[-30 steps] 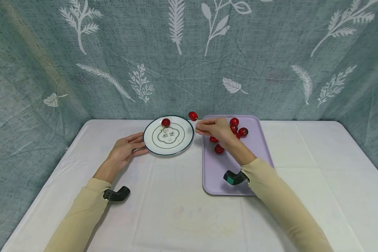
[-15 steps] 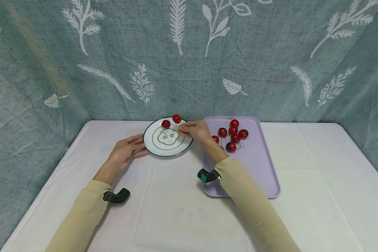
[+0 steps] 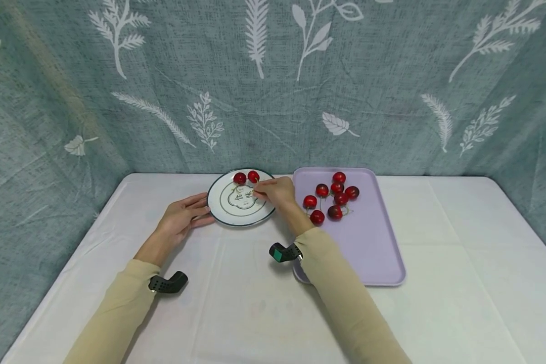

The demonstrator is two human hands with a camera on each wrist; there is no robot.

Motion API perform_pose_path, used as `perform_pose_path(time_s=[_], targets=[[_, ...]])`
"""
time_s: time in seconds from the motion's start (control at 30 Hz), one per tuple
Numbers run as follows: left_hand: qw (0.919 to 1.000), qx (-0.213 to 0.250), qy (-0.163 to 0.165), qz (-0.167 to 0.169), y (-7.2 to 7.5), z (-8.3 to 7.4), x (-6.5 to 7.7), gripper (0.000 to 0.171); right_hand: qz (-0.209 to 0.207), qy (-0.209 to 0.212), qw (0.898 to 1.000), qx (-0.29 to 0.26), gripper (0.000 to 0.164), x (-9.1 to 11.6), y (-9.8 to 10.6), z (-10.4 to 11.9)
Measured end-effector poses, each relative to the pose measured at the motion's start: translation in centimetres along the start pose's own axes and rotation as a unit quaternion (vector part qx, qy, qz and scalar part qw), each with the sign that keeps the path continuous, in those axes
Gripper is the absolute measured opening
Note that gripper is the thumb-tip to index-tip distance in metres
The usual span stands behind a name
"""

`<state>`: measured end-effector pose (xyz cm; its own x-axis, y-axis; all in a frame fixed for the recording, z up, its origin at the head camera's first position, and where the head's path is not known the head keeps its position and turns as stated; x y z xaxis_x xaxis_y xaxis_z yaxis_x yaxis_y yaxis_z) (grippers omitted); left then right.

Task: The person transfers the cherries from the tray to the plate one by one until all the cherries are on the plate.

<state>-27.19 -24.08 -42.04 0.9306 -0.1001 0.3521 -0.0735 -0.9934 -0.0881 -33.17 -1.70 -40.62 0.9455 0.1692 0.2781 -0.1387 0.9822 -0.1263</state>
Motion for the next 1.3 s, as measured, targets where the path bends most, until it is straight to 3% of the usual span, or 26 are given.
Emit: perform_pose_path(time_s=[0.17,0.33,0.47,0.67,1.03,1.3], targets=[[1.0,0.004,0.0,0.001,-0.2,0.0,0.0,0.061,-0.035,-0.003,0.997,0.063,0.018,-0.3,0.0,0.2],[1.0,0.0,-0.001,-0.006,-0.3,0.0,-0.1,0.061,-0.06,-0.01,0.987,0.149,0.014,-0.7,0.0,0.7],[0.9999,0.0,0.003,-0.011,-0.5,-0.2,0.0,0.061,-0.066,-0.015,0.982,0.179,0.011,-1.1,0.0,0.9],[0.9999,0.005,0.002,-0.015,-0.6,-0.1,0.0,0.06,-0.073,-0.009,0.975,0.208,0.009,-1.3,-0.2,1.2],[0.9998,0.002,-0.002,-0.017,-0.8,-0.4,0.0,0.061,-0.053,-0.021,0.978,0.199,0.01,-1.7,-0.3,1.3],[0.9997,0.002,-0.001,-0.024,-0.7,-0.4,0.0,0.061,-0.029,0.009,0.972,0.233,0.012,-1.2,-0.3,2.3]])
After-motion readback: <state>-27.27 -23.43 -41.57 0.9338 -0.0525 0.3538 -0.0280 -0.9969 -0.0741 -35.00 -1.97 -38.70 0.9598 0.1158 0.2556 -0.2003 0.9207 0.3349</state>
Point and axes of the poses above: each hand's wrist, its own x-axis away from the middle knuckle, its own y-axis out of the back of the hand, z = x × y, the point moved 8 cm from there along -x, towards the middle knuckle, and after that the axes turned 6 degrees about z, right-handed, at the moved point
